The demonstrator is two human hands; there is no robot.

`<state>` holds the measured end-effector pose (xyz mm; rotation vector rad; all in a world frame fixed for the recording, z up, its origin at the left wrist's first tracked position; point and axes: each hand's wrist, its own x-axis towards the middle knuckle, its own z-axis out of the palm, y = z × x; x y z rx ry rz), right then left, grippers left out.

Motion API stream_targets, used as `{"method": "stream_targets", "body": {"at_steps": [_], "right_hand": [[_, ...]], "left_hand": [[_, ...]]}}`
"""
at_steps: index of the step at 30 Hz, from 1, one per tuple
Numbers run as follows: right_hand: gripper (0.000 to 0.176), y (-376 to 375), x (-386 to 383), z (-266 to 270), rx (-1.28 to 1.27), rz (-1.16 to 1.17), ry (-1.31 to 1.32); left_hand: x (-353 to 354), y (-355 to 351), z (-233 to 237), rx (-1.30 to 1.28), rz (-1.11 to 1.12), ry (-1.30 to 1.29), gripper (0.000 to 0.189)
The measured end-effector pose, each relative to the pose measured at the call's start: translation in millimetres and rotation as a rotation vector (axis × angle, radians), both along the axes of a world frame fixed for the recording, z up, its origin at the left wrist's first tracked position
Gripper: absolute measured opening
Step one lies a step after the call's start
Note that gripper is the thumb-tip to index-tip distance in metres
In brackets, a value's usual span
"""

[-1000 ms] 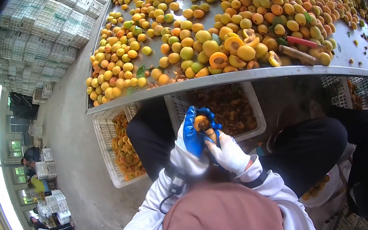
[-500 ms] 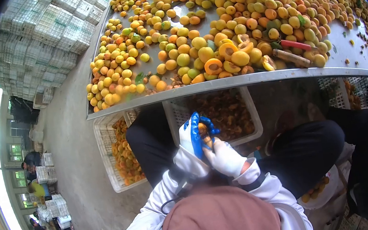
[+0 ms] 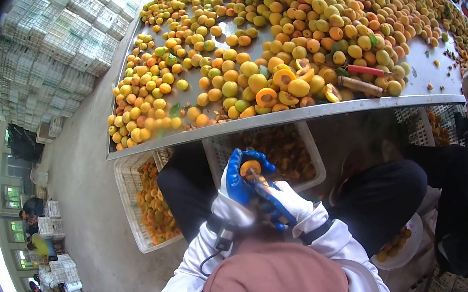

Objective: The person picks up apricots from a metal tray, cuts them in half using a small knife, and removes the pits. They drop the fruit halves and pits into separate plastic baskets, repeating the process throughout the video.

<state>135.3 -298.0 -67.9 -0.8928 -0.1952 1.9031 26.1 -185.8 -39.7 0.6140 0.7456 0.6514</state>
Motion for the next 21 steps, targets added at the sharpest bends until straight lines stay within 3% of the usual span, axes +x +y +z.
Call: {"method": "stream_targets", "body": {"at_steps": [4,11,13,15,17,19,21], "right_hand": [[0.031,0.5,-7.6,4.9,0.018,-0.026,-0.116],[0.025,-5.2,4.0,5.4,0.079,0.083,-0.065],[0.024,-5.8,4.1,5.9,0.161,0.119,-0.217],[0.022,-5.2,-3.7,2.3,0.196,0.104,-0.341],[0.020,-8.4,0.2,2.7,0.210,0.103,-0.333],[0.024,-10.8,6.3,4.2,0.084,0.105,0.111],[0.024,-10.8,5.7,4.8,0.074,0.065,0.133]], "left_hand": [[3.7,1.3,-5.8,0.102,0.037,0.091,0.046],[4.7,0.8,15.3,0.240,-0.029,0.084,0.045],[4.5,-0.7,15.6,0.226,-0.027,0.084,0.047],[6.3,-2.9,9.9,0.380,-0.020,0.258,0.052],[9.4,-7.5,9.3,0.435,0.037,0.257,0.054],[14.0,-5.5,13.8,0.473,0.018,0.138,0.055],[15.5,-1.1,23.3,0.345,-0.077,0.099,0.052]]}}
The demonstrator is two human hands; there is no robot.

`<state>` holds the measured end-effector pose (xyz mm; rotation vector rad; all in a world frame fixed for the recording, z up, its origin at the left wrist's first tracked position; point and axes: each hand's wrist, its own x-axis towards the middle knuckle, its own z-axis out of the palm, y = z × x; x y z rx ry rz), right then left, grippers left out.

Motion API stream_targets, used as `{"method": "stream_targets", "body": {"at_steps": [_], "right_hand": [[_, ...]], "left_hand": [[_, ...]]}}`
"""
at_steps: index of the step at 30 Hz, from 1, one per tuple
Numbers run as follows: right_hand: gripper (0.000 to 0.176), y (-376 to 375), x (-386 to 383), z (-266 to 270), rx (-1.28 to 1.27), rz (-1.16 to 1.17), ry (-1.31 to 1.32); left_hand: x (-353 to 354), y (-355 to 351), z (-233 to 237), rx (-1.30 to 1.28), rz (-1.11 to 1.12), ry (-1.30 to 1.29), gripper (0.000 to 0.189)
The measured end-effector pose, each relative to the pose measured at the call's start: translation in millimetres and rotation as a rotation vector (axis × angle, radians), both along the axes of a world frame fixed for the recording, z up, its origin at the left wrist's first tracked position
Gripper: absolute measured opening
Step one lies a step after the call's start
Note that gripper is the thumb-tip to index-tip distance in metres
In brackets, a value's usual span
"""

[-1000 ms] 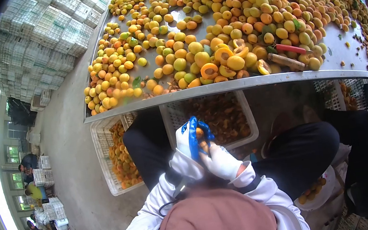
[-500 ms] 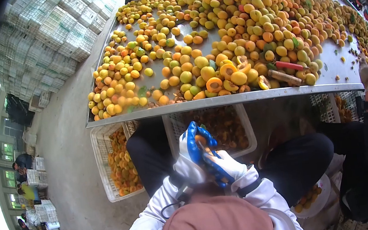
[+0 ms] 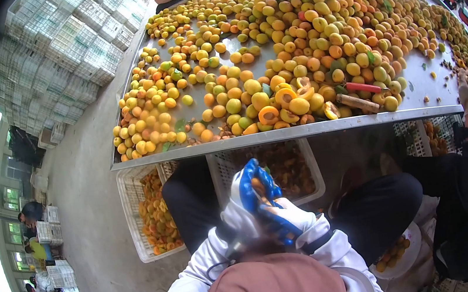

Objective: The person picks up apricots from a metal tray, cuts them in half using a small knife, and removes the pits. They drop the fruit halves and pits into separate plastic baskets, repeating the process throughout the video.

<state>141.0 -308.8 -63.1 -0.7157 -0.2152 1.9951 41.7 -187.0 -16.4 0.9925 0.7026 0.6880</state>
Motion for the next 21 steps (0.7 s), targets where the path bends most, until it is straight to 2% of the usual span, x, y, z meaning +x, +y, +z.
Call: {"method": "stream_targets", "body": {"at_steps": [2,3,4,6,7,8,10,11,12,14,16,18,20,21], "right_hand": [[0.025,-0.4,-0.2,6.7,0.003,-0.027,0.021],[0.021,-1.8,-3.2,13.8,-0.022,-0.094,0.060],[0.021,-2.9,-1.8,7.2,-0.024,-0.099,0.063],[0.018,-3.3,2.9,-7.6,0.029,-0.068,0.200],[0.018,-6.3,3.6,-5.6,0.097,-0.087,0.220],[0.018,-6.9,4.6,-4.4,0.102,-0.084,0.216],[0.021,-8.0,6.5,-3.9,0.212,-0.166,0.454],[0.020,-3.2,9.2,-2.7,0.077,-0.215,0.360],[0.020,0.8,6.7,-11.9,0.080,-0.214,0.362],[0.024,13.8,-1.6,-37.5,-0.145,-0.398,-0.579],[0.022,14.7,-4.9,-34.7,-0.176,-0.437,-0.497],[0.021,13.9,-7.8,-33.5,-0.038,-0.494,-0.595],[0.020,13.0,-7.7,-35.5,-0.022,-0.504,-0.631],[0.019,12.6,-7.0,-32.4,-0.051,-0.501,-0.656]], "left_hand": [[5.4,-0.5,7.6,-0.547,-0.102,-0.049,0.047],[3.7,1.9,5.0,-0.556,-0.192,-0.153,0.041],[6.5,1.9,1.4,-0.559,-0.196,-0.149,0.041],[16.8,0.5,-2.5,-0.631,0.044,-0.143,0.041],[20.6,-0.8,-1.2,-0.567,0.156,-0.126,0.041],[19.6,4.1,-10.1,-0.562,0.156,-0.131,0.041],[12.2,17.1,-46.7,-0.135,0.165,0.056,0.039],[4.8,19.0,-53.9,0.164,0.185,0.219,0.035],[4.2,17.4,-47.2,0.226,0.237,0.284,0.029],[-1.9,16.3,-31.4,0.353,0.261,0.273,0.027],[-7.6,21.1,-23.6,0.391,0.236,0.270,0.025],[-17.1,21.6,-15.0,0.420,0.211,0.267,0.023],[-32.9,25.7,2.1,0.481,0.224,0.221,0.018],[-43.6,27.9,24.3,0.570,0.275,0.294,0.016]]}}
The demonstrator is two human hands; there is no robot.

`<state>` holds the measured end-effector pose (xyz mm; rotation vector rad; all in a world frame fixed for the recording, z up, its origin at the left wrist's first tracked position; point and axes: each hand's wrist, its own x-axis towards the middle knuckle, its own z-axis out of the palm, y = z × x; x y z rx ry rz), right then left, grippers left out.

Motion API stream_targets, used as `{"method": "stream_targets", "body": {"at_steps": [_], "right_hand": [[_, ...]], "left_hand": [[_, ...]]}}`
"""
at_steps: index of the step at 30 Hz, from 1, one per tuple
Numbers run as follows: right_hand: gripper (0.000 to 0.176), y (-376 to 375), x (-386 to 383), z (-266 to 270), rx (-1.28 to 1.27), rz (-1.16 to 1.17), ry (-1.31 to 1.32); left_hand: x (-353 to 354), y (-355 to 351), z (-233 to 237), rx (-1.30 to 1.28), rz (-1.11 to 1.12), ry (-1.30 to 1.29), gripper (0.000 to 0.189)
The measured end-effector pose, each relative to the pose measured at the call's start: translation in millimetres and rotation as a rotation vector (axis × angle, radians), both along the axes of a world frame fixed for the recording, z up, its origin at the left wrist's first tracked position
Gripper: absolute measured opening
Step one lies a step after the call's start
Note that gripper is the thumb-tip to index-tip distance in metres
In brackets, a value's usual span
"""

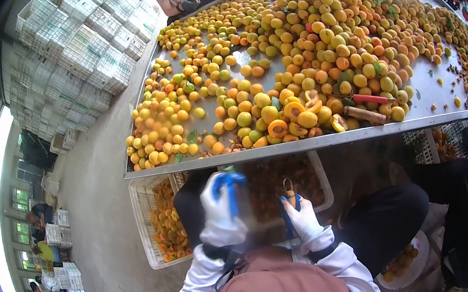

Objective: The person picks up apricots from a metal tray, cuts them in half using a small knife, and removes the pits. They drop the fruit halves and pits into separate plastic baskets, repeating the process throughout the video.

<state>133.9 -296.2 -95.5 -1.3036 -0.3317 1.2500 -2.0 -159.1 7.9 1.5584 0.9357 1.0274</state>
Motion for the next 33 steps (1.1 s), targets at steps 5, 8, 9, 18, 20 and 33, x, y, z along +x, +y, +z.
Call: {"method": "stream_targets", "body": {"at_steps": [5,8,9,18,20,33], "right_hand": [[0.018,1.0,-1.0,14.1,-0.041,-0.036,-0.016],[0.017,1.1,-4.0,7.8,-0.017,0.033,-0.015],[0.017,1.6,-6.1,8.7,-0.016,0.028,-0.011],[0.016,1.8,-8.9,7.2,-0.016,0.052,-0.111],[0.016,-0.4,-7.5,-2.1,-0.005,0.036,-0.125],[0.023,-7.2,-2.9,-1.3,0.013,-0.005,-0.195]], "left_hand": [[-111.2,45.1,34.6,0.118,0.448,0.015,0.012],[-172.1,66.0,37.8,0.629,0.677,1.130,0.028],[-162.9,60.3,49.8,0.635,0.672,1.132,0.028],[64.2,56.0,43.4,0.969,-0.186,0.789,0.054],[106.6,68.5,16.8,1.049,-0.240,0.923,0.050],[102.9,85.8,-0.9,0.386,-0.226,0.540,0.048]]}}
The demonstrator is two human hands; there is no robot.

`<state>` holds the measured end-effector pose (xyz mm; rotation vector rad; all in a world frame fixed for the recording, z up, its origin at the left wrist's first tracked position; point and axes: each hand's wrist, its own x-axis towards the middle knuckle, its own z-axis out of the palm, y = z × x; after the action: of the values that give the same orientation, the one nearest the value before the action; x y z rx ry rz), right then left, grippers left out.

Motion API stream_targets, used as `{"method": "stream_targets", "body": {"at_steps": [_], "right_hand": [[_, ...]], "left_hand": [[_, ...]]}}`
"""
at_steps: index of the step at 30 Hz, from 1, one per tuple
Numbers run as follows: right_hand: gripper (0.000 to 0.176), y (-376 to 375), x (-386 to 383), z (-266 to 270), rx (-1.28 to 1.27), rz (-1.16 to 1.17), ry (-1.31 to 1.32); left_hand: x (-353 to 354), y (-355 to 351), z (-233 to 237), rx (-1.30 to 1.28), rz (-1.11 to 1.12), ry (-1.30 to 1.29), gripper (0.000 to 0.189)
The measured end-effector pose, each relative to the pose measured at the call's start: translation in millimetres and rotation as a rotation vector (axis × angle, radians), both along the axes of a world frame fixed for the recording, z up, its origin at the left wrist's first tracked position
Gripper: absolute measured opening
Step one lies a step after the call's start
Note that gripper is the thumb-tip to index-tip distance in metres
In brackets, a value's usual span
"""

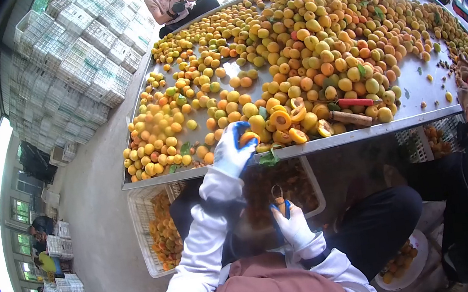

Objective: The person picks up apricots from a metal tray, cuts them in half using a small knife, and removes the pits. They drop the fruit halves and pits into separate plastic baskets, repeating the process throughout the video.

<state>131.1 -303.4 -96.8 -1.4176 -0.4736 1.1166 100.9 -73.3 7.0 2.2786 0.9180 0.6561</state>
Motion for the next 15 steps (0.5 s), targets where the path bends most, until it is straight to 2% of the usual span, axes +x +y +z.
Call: {"method": "stream_targets", "body": {"at_steps": [1,2,4,5,7,11,13,15], "right_hand": [[0.023,1.4,-1.6,-1.6,-0.001,0.001,0.003],[0.019,2.6,-3.4,-2.7,0.041,-0.015,-0.054],[0.015,3.7,-5.9,0.2,0.075,-0.026,-0.108],[0.014,4.2,-5.7,6.5,0.080,-0.056,-0.056],[0.016,3.0,-5.7,12.1,0.106,-0.085,0.039],[0.017,-1.6,-8.1,38.4,0.072,-0.016,0.036],[0.017,-2.9,-11.6,41.6,0.139,0.065,0.022],[0.017,-3.3,-9.5,51.3,0.089,0.092,0.089]], "left_hand": [[-3.8,-4.6,7.4,-0.056,-0.098,-0.255,0.046],[-16.8,-17.4,14.1,-0.632,-0.076,-0.426,0.041],[-41.5,-24.5,11.7,-0.999,-0.203,-0.564,0.039],[-48.8,-32.4,5.5,-1.004,-0.196,-0.564,0.039],[-59.8,-49.0,-4.1,-1.278,-0.240,-0.870,0.034],[-70.8,-79.3,2.5,-1.442,-0.031,-0.929,0.025],[-71.5,-82.8,-3.7,-1.505,0.072,-0.927,0.025],[-73.0,-85.2,-21.6,-1.593,0.181,-0.961,0.025]]}}
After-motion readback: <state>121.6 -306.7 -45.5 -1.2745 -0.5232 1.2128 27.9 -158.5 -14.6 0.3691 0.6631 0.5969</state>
